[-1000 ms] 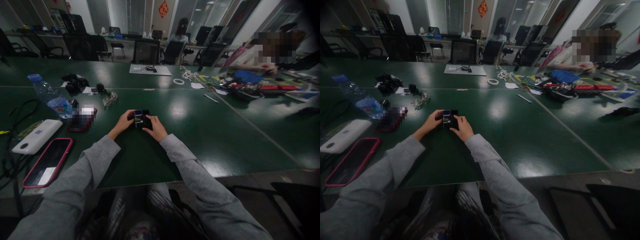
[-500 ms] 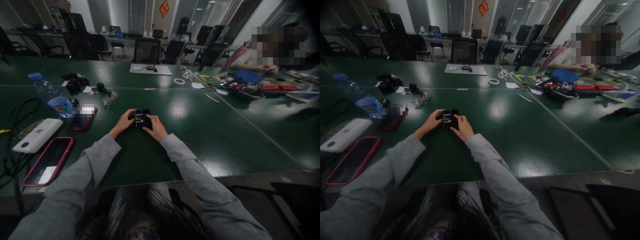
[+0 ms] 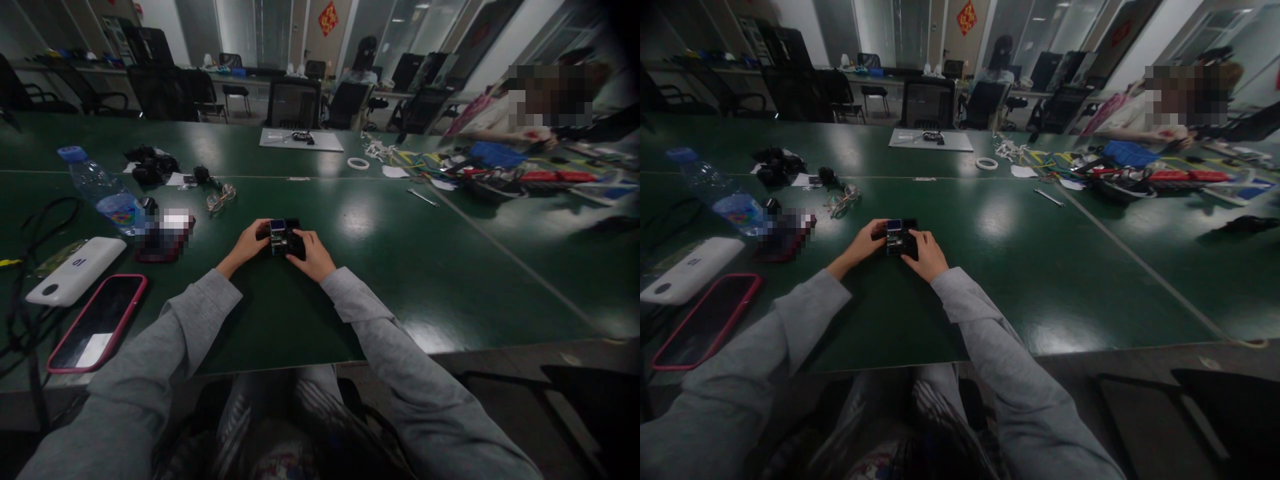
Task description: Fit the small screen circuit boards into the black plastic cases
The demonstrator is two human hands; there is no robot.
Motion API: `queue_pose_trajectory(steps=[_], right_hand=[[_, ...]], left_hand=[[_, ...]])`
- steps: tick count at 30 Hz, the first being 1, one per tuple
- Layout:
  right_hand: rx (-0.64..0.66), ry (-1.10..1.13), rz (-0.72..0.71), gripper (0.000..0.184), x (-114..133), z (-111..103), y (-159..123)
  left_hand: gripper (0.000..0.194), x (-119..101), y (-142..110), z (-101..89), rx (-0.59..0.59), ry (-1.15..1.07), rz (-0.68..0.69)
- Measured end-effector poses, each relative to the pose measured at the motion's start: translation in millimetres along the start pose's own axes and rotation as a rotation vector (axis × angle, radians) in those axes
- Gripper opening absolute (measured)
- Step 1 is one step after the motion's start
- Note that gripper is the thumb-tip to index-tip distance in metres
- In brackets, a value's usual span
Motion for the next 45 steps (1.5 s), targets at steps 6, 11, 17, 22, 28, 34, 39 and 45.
queue_pose_trajectory(steps=[6, 11, 17, 22, 28, 34, 39, 45], right_hand=[[-0.121, 0.075, 0.030, 0.055, -10.4, -11.2, 5.6], [-0.243, 0.165, 0.166, 0.042, -22.1, -18.9, 9.2], [-0.377, 0.191, 0.355, 0.036, -45.1, -21.8, 12.0], [-0.411, 0.146, 0.415, 0.034, -55.3, -23.6, 10.8], [-0.375, 0.046, 0.188, 0.057, -38.6, -21.5, 7.6], [-0.333, 0.071, 0.145, 0.046, -37.4, -18.5, 8.0], [-0.446, 0.363, 0.325, 0.040, -61.1, -19.5, 12.5], [-0.589, 0.542, 0.482, 0.036, -83.9, -19.4, 12.7]], left_hand=[[0.045, -1.6, 0.4, 0.3, 0.004, -0.004, -0.001], [0.046, 1.5, 0.9, 0.7, 0.008, 0.001, 0.001], [0.048, 3.3, 0.1, 0.2, 0.019, 0.018, -0.010], [0.047, 1.1, -1.3, -0.9, 0.018, 0.019, -0.018], [0.047, 1.7, -1.1, -0.5, 0.009, 0.018, -0.010], [0.047, 1.7, -0.6, 0.2, 0.008, 0.009, -0.005], [0.048, 2.9, -0.5, -0.1, 0.012, 0.013, -0.008], [0.048, 4.4, -0.3, 0.4, 0.002, 0.023, -0.004]])
Point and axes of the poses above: each hand's wrist, its own y-axis towards the middle knuckle, its own z-axis out of the palm, x = y × z, the point moved 3 cm from there along y, towards the middle knuckle, and after that the axes turned 13 degrees about y, right-handed, at the moved point
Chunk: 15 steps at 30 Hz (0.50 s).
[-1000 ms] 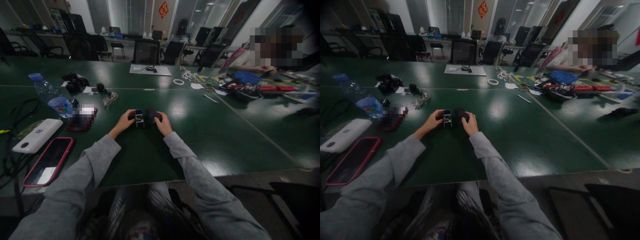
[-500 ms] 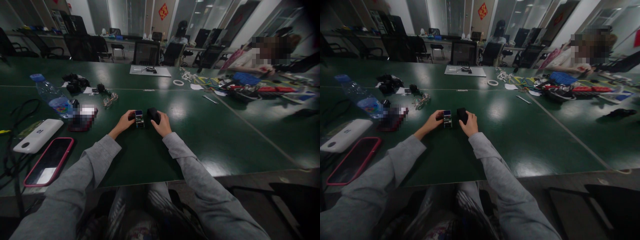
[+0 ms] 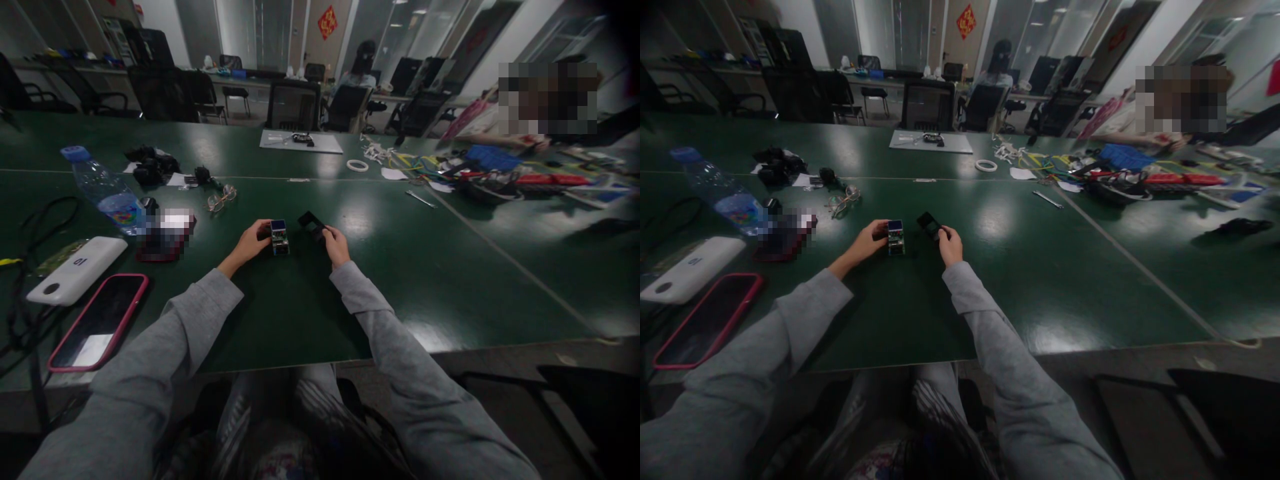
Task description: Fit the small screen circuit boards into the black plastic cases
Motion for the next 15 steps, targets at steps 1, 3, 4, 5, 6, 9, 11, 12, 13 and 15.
queue_pose_trajectory(steps=[1, 3, 4, 5, 6, 9, 11, 12, 13, 15], right_hand=[[-0.021, 0.008, 0.006, 0.035, -0.5, -1.1, 0.8], [-0.039, 0.033, 0.025, 0.033, 0.6, -2.3, 1.4], [-0.038, 0.044, 0.038, 0.032, 2.2, -2.6, 1.1], [-0.033, 0.045, 0.042, 0.031, 4.9, -2.8, 0.3], [-0.028, 0.023, 0.019, 0.032, 9.2, -3.2, -1.1], [-0.029, -0.216, -0.230, 0.037, 30.9, -3.7, -11.2], [-0.005, -0.434, -0.431, 0.042, 46.2, -0.4, -22.8], [0.024, -0.529, -0.500, 0.044, 52.0, 2.5, -29.0], [0.063, -0.608, -0.543, 0.046, 56.2, 5.8, -34.9], [0.150, -0.731, -0.589, 0.050, 61.1, 12.7, -44.7]], left_hand=[[0.048, -0.6, -0.2, -0.1, 0.002, -0.005, 0.001], [0.048, -2.2, -0.8, -0.6, 0.007, -0.008, 0.001], [0.048, -3.0, -1.0, -0.9, 0.008, -0.008, -0.001], [0.048, -3.7, -1.3, -1.3, 0.010, -0.008, -0.003], [0.048, -4.2, -1.4, -1.5, 0.012, -0.011, -0.005], [0.048, -4.1, -1.5, -1.6, 0.019, -0.033, -0.003], [0.048, -2.7, -1.2, -1.0, 0.021, -0.045, 0.000], [0.048, -1.8, -1.0, -0.7, 0.017, -0.048, 0.002], [0.048, -0.7, -0.7, -0.3, 0.013, -0.050, 0.004], [0.047, 1.6, 0.1, 0.6, 0.006, -0.057, 0.009]])
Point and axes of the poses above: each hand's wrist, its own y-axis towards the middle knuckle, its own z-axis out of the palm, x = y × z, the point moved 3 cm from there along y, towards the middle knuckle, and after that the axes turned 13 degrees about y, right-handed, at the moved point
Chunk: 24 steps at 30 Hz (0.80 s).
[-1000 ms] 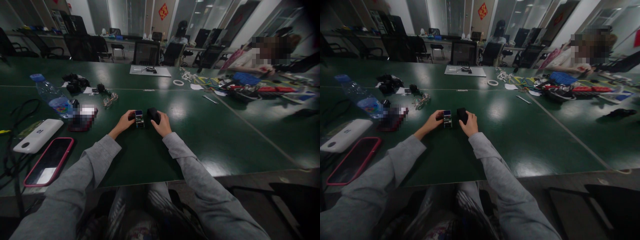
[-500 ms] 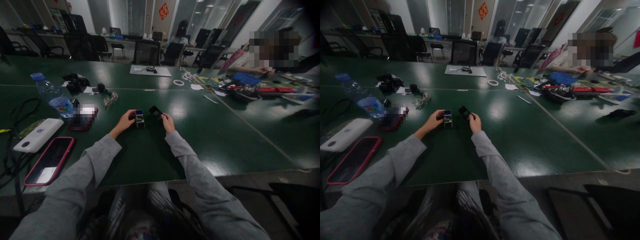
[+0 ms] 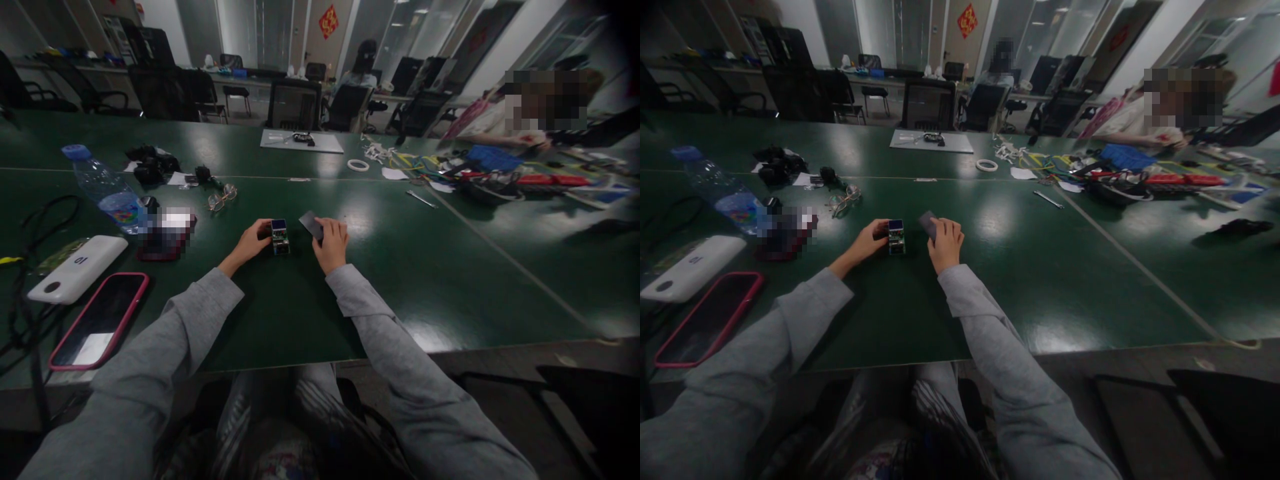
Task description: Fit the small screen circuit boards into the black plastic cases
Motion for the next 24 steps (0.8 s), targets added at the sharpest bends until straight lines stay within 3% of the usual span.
queue_pose_trajectory(steps=[5, 11, 18, 24], right_hand=[[0.147, -0.102, -0.090, 0.056, 12.9, 6.7, -4.8], [0.157, -0.024, -0.024, 0.055, 10.1, 11.5, -6.8], [0.017, 0.132, 0.183, 0.051, -19.5, 11.1, -0.4], [0.072, 0.194, 0.202, 0.056, -41.1, 18.8, 2.3]], left_hand=[[0.047, 4.7, 1.9, 1.9, -0.006, -0.002, 0.005], [0.047, 2.0, 1.8, 1.1, -0.017, 0.046, 0.008], [0.047, -2.2, -0.4, 0.0, -0.005, 0.052, 0.011], [0.047, -0.8, -0.2, -0.4, -0.001, 0.042, -0.005]])
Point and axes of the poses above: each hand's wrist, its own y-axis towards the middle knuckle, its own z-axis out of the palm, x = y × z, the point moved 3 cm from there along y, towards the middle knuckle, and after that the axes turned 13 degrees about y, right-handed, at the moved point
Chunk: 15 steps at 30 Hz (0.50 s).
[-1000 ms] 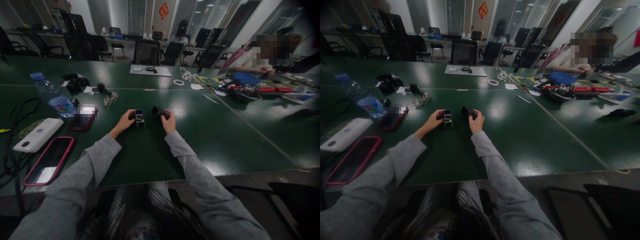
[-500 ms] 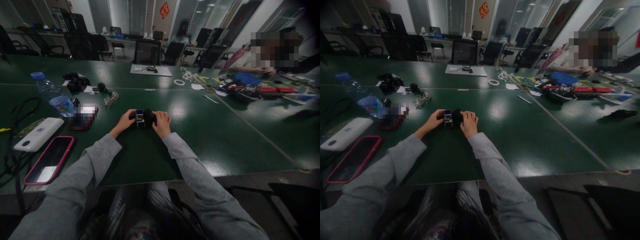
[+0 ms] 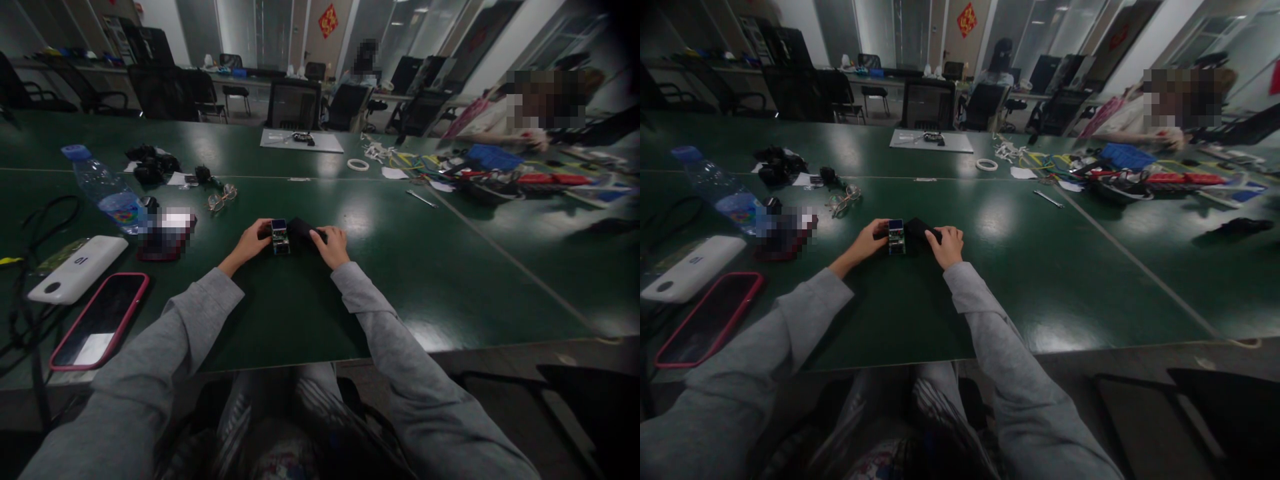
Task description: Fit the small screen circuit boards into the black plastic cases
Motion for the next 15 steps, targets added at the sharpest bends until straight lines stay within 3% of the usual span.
queue_pose_trajectory(steps=[15], right_hand=[[0.055, 0.108, -0.179, 0.046, 36.4, 1.4, -13.5]], left_hand=[[0.047, 0.9, 1.3, 1.5, -0.010, -0.035, -0.001]])
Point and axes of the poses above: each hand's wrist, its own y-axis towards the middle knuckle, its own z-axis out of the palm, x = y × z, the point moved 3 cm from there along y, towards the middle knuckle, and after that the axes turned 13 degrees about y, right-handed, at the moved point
